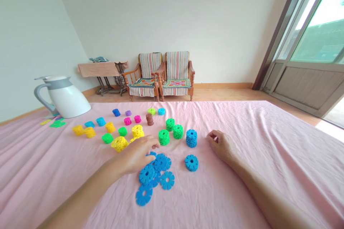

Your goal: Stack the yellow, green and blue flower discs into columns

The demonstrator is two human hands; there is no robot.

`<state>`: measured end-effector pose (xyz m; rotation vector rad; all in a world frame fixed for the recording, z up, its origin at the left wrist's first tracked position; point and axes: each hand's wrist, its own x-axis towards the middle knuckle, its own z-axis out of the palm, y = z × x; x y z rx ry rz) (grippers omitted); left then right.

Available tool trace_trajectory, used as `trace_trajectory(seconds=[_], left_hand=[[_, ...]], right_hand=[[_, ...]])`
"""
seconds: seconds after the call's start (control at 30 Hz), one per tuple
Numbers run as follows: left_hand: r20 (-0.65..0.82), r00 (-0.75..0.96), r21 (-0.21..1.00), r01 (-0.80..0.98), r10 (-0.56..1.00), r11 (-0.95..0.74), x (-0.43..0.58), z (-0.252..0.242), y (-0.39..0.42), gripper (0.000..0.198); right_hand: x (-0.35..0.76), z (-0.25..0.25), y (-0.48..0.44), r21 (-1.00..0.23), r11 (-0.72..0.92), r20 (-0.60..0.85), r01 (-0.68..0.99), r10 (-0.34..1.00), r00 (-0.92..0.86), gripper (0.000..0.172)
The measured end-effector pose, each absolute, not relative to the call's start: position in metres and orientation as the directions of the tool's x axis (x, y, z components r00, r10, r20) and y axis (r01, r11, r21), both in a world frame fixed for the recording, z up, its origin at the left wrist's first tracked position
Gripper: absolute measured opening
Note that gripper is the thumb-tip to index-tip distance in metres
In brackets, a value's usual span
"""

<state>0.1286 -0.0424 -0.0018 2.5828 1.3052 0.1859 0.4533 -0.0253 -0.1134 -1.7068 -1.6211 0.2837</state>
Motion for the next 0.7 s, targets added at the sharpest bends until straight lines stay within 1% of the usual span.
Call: trace_trajectory(seconds=[0.07,0.13,0.3,0.4,0.57,0.7], left_hand=[[-0.031,0.586,0.222,0.794,0.81,-0.566,0.122,-0.006,-0.045,0.034],[-0.055,0.564,0.169,0.819,0.824,-0.549,0.119,-0.009,-0.047,0.034],[-0.06,0.464,0.076,0.885,0.884,-0.459,0.123,-0.014,-0.048,0.022],[-0.045,0.456,0.065,0.889,0.889,-0.453,0.126,-0.017,-0.047,0.017],[-0.019,0.467,0.063,0.883,0.884,-0.465,0.128,-0.015,-0.049,0.014],[0.041,0.481,0.078,0.872,0.875,-0.483,0.136,-0.005,-0.053,0.014]], right_hand=[[0.454,-0.114,-0.025,-0.642,0.084,0.327,0.762,0.929,0.172,0.018],[0.454,-0.114,-0.025,-0.642,0.082,0.324,0.762,0.93,0.172,0.018],[0.454,-0.114,-0.025,-0.64,0.078,0.318,0.764,0.933,0.171,0.018],[0.454,-0.113,-0.026,-0.64,0.076,0.318,0.765,0.932,0.173,0.018],[0.454,-0.113,-0.026,-0.64,0.074,0.314,0.765,0.933,0.173,0.018],[0.454,-0.114,-0.025,-0.64,0.075,0.318,0.764,0.932,0.175,0.017]])
